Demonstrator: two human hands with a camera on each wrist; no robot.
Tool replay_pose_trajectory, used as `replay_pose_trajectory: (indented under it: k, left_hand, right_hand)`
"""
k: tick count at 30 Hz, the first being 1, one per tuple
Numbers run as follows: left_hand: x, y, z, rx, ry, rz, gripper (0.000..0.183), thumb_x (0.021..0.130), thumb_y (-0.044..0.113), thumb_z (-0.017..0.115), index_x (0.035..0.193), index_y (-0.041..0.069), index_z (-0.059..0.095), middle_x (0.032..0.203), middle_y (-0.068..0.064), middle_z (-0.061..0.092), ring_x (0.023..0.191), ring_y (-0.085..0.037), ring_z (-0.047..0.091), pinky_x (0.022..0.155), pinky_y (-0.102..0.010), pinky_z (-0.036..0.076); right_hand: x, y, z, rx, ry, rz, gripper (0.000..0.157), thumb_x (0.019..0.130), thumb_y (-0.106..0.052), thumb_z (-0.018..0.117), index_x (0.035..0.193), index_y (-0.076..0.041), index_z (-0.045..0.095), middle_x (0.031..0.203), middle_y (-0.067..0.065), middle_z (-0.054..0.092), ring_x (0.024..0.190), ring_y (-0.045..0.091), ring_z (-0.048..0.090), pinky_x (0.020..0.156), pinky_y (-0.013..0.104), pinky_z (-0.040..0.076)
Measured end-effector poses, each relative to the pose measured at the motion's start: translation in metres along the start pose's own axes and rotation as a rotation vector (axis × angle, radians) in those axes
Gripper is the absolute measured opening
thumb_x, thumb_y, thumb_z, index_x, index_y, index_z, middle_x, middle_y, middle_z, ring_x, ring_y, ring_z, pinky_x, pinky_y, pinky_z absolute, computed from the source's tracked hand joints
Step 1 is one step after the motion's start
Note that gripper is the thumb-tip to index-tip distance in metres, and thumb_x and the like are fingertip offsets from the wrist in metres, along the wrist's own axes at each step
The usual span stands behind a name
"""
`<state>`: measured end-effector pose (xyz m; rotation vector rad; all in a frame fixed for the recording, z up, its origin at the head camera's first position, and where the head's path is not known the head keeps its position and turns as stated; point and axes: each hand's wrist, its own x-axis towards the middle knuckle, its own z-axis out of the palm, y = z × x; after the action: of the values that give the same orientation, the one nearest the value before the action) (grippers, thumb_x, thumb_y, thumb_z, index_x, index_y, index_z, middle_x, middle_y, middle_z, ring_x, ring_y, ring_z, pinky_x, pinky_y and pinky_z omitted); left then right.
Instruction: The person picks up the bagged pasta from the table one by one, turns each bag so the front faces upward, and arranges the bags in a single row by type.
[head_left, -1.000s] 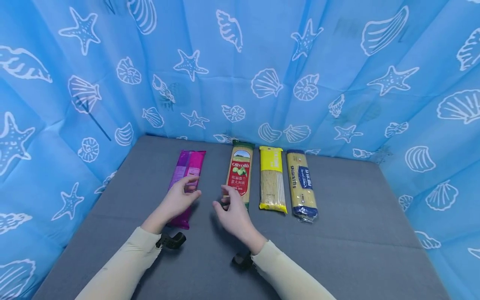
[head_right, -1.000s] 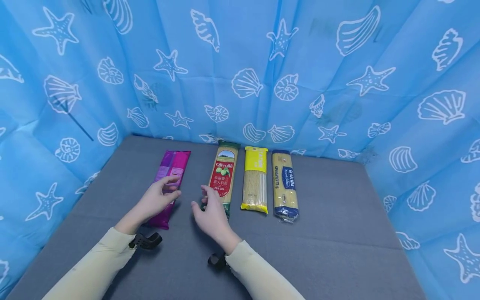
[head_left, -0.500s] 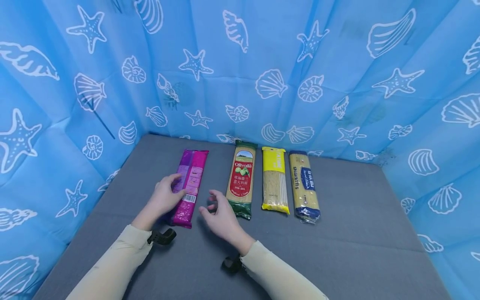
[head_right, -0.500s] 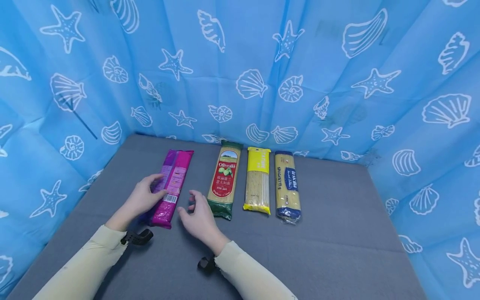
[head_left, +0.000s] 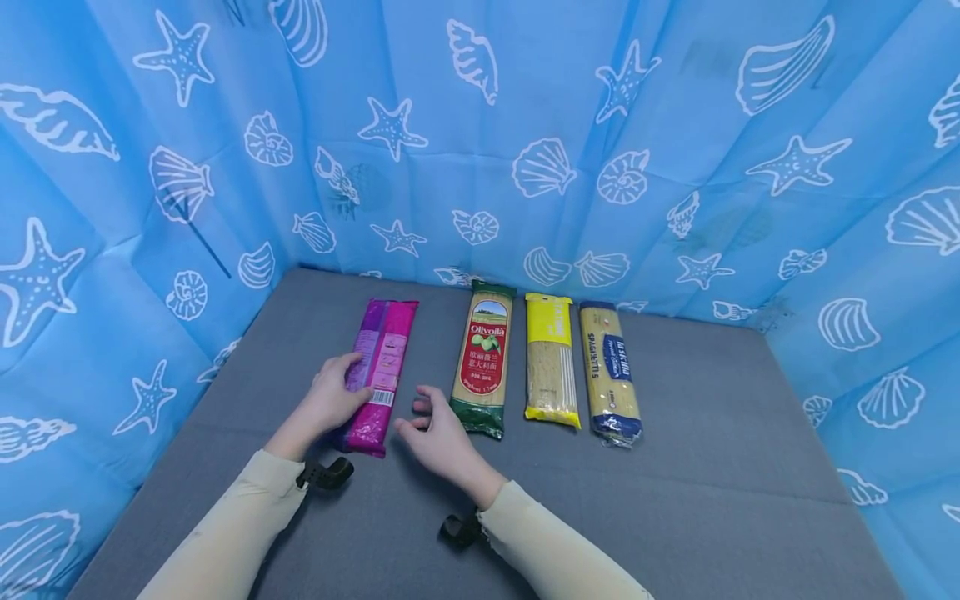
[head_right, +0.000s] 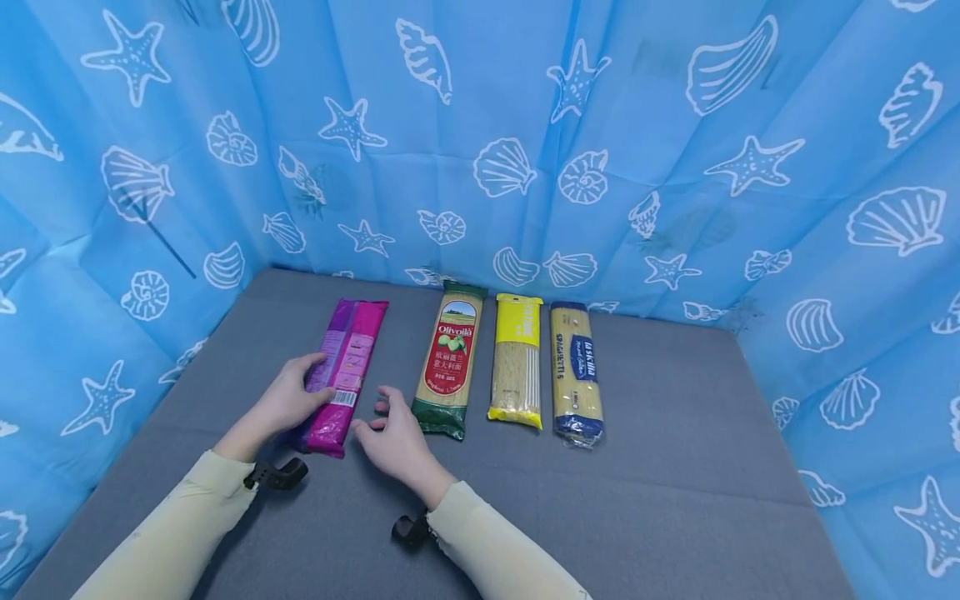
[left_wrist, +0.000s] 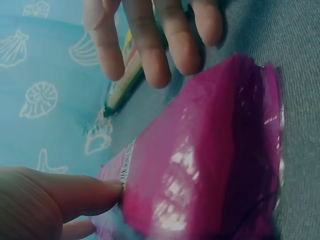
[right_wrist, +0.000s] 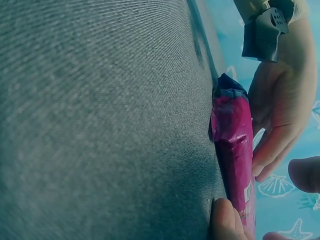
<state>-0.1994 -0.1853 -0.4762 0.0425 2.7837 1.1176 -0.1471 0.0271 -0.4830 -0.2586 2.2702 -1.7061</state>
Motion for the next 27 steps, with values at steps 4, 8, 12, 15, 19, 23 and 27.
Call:
replay_pose_trajectory:
  k: [4,8,12,15,19,23,27]
  left_hand:
    - [0.002,0.002,0.003,-0.018,-0.036,0.006,0.078,0.089,0.021,0.068,0.149,-0.003,0.025,0.141,-0.032,0.029,0.123,-0.045,0.038,0.099,-0.059,0.036]
    - [0.004,0.006,0.006,-0.052,-0.092,-0.007,0.084,0.090,0.024,0.069,0.150,-0.004,0.018,0.134,-0.030,0.030,0.118,-0.043,0.043,0.095,-0.057,0.043]
    - [0.014,0.008,0.008,-0.046,-0.098,-0.024,0.084,0.091,0.026,0.066,0.151,-0.004,0.015,0.133,-0.032,0.030,0.117,-0.045,0.043,0.092,-0.058,0.044]
    - [0.028,0.007,0.009,-0.018,-0.071,-0.022,0.082,0.092,0.028,0.064,0.150,-0.004,0.017,0.134,-0.035,0.030,0.119,-0.048,0.042,0.093,-0.060,0.043]
    - [0.047,0.008,0.007,-0.022,-0.036,-0.042,0.081,0.092,0.029,0.063,0.151,-0.002,0.017,0.137,-0.037,0.029,0.123,-0.050,0.037,0.096,-0.062,0.038]
    - [0.058,0.011,0.006,-0.161,-0.027,-0.094,0.079,0.093,0.025,0.061,0.151,-0.003,0.015,0.137,-0.034,0.033,0.122,-0.047,0.041,0.097,-0.059,0.040]
    - [0.065,0.011,0.008,-0.320,-0.038,-0.148,0.068,0.095,0.022,0.060,0.146,-0.006,0.025,0.128,-0.028,0.047,0.112,-0.038,0.053,0.090,-0.049,0.048]
  right_hand:
    - [0.001,0.001,-0.002,0.000,-0.012,0.028,0.070,0.093,-0.033,0.065,0.148,-0.006,0.030,0.133,0.014,0.050,0.104,0.016,0.059,0.080,0.033,0.053]
    - [0.002,0.000,0.000,-0.048,0.003,0.039,0.073,0.091,-0.033,0.067,0.148,-0.004,0.030,0.128,0.011,0.051,0.101,0.015,0.057,0.076,0.030,0.053]
    - [0.002,-0.001,0.005,-0.154,0.031,0.043,0.078,0.088,-0.032,0.072,0.147,-0.002,0.030,0.123,0.008,0.050,0.099,0.014,0.055,0.076,0.028,0.053]
    - [0.002,-0.001,0.010,-0.249,0.048,0.043,0.080,0.086,-0.032,0.074,0.147,-0.003,0.032,0.120,0.006,0.049,0.101,0.013,0.054,0.081,0.028,0.052]
    - [0.002,-0.001,0.016,-0.329,0.064,0.039,0.079,0.084,-0.031,0.076,0.146,-0.005,0.035,0.117,0.005,0.050,0.098,0.011,0.053,0.081,0.028,0.052]
    - [0.003,0.000,0.020,-0.364,0.067,0.041,0.076,0.084,-0.030,0.077,0.144,-0.005,0.039,0.109,0.002,0.050,0.090,0.009,0.050,0.073,0.025,0.050]
    - [0.003,-0.001,0.020,-0.373,0.060,0.044,0.072,0.084,-0.029,0.077,0.143,-0.005,0.042,0.107,0.001,0.049,0.088,0.009,0.048,0.071,0.023,0.049]
